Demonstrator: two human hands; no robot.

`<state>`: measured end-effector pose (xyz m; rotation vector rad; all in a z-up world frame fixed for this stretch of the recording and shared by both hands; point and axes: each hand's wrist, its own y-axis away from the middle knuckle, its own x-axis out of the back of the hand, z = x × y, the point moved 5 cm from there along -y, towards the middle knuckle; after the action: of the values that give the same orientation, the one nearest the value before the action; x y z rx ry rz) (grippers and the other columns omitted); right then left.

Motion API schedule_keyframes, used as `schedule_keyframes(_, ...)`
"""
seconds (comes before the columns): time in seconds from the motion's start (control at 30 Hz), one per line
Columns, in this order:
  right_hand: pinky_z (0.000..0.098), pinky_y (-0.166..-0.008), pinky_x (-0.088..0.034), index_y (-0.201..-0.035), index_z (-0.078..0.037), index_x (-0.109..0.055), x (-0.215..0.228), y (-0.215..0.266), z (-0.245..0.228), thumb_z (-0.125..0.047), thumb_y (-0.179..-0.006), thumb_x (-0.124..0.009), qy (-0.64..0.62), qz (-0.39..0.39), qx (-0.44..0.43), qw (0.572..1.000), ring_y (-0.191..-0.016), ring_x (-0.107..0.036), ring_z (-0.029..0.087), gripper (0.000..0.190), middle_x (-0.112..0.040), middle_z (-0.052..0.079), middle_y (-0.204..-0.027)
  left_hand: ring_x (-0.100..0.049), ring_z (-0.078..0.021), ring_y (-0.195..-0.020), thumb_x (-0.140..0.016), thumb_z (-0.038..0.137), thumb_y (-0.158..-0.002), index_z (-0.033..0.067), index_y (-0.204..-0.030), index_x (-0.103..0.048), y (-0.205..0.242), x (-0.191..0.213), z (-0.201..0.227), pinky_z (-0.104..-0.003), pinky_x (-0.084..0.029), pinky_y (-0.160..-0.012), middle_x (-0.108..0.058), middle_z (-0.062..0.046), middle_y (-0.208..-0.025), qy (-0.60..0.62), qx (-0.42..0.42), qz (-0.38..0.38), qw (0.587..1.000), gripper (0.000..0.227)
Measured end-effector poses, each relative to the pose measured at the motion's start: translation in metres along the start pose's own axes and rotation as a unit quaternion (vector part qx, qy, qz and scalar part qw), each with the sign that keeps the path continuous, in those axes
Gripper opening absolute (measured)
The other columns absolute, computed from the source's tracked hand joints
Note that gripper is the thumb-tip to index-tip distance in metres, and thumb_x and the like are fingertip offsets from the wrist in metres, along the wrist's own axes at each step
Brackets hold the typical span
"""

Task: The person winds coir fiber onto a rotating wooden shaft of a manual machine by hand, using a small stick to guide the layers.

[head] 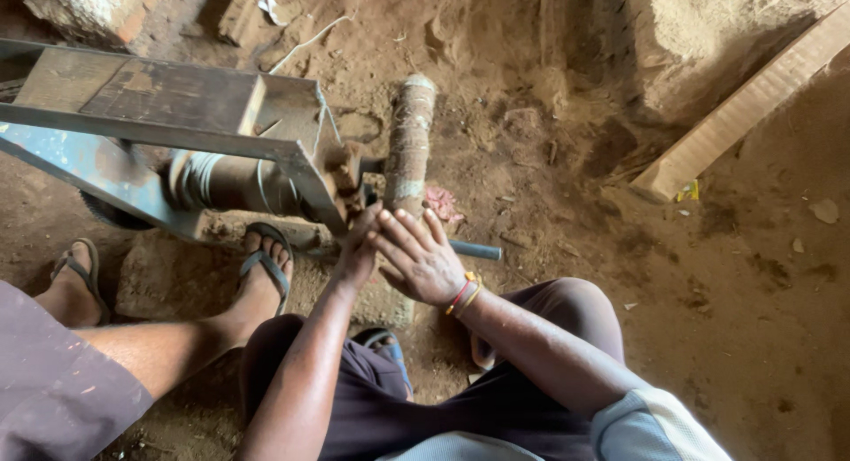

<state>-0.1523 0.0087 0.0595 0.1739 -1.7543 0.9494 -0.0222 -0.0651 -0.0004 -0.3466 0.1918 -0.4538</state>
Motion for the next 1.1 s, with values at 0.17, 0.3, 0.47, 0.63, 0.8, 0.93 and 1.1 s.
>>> schedule_keyframes(0.17,0.0558,-0.124,-0.025,-0.153,-0.019,-0.053,0.006,-0.009,0.004,-0.033,-0.096,-0.069,0.049,0.024,0.020,0.998,-0.153,-0.037,0.028,0.061,-0.042,0.008,-0.165,-0.051,-0.0259,-0.141,-0.032,0.070,-0.104,0.0014,-0.154,-0.043,0.011,0.013,-0.014,-0.038,-0.044,-0.115,-0.054,-0.017,-0.152,-0.027,0.101,0.008,0.995,0.086)
schedule_keyframes(0.3,0.0542,-0.126,-0.026,-0.152,-0.017,-0.053,0.018,-0.023,0.008,-0.029,-0.099,-0.067,0.060,0.021,0.001,0.998,-0.155,-0.036,0.028,0.056,-0.040,0.009,-0.167,-0.036,-0.0312,-0.150,-0.032,0.074,-0.101,0.0061,-0.162,-0.029,0.019,0.010,-0.007,-0.047,-0.035,-0.120,-0.036,-0.018,-0.164,-0.048,0.165,0.000,0.985,0.091)
schedule_keyframes(0.47,0.0566,-0.125,-0.022,-0.149,-0.017,-0.054,0.042,-0.048,0.023,-0.030,-0.097,-0.067,0.009,0.035,-0.058,0.998,-0.154,-0.033,0.035,0.056,-0.035,0.017,-0.166,-0.030,-0.0370,-0.152,-0.048,0.070,-0.091,0.0106,-0.162,-0.021,0.023,0.002,0.008,-0.057,-0.031,-0.119,-0.028,-0.018,-0.166,-0.062,0.195,-0.027,0.978,0.097)
schedule_keyframes(0.63,0.0570,-0.126,-0.021,-0.148,-0.019,-0.057,0.060,-0.048,0.024,-0.026,-0.097,-0.069,0.023,0.104,-0.103,0.989,-0.154,-0.032,0.038,0.053,-0.038,0.018,-0.164,-0.047,-0.0361,-0.145,-0.068,0.061,-0.085,0.0119,-0.151,-0.043,0.027,0.006,-0.003,-0.056,-0.036,-0.121,-0.050,-0.020,-0.155,-0.266,0.229,-0.051,0.935,0.086)
schedule_keyframes(0.8,0.0596,-0.125,-0.023,-0.144,-0.015,-0.057,0.064,-0.033,0.010,-0.031,-0.095,-0.074,-0.052,0.147,-0.020,0.988,-0.151,-0.035,0.040,0.055,-0.040,0.019,-0.161,-0.046,-0.0367,-0.144,-0.062,0.055,-0.094,0.0092,-0.152,-0.045,0.025,0.000,-0.008,-0.054,-0.039,-0.117,-0.046,-0.023,-0.158,-0.257,0.135,-0.038,0.956,0.076)
schedule_keyframes(0.93,0.0587,-0.126,-0.026,-0.139,-0.016,-0.060,0.053,-0.023,-0.002,-0.029,-0.090,-0.077,-0.077,0.096,0.013,0.992,-0.150,-0.040,0.039,0.054,-0.045,0.017,-0.159,-0.059,-0.0320,-0.138,-0.055,0.049,-0.101,0.0095,-0.145,-0.053,0.024,-0.001,-0.010,-0.047,-0.051,-0.117,-0.059,-0.019,-0.147,-0.259,0.067,-0.018,0.964,0.059)
schedule_keyframes(1.1,0.0585,-0.126,-0.027,-0.139,-0.016,-0.060,0.053,-0.022,-0.006,-0.026,-0.087,-0.078,-0.081,0.102,0.027,0.991,-0.150,-0.041,0.038,0.056,-0.046,0.016,-0.158,-0.061,-0.0295,-0.126,-0.068,0.044,-0.096,0.0030,-0.138,-0.057,0.028,0.011,-0.012,-0.041,-0.054,-0.100,-0.059,-0.019,-0.140,-0.226,-0.034,0.041,0.973,0.060)
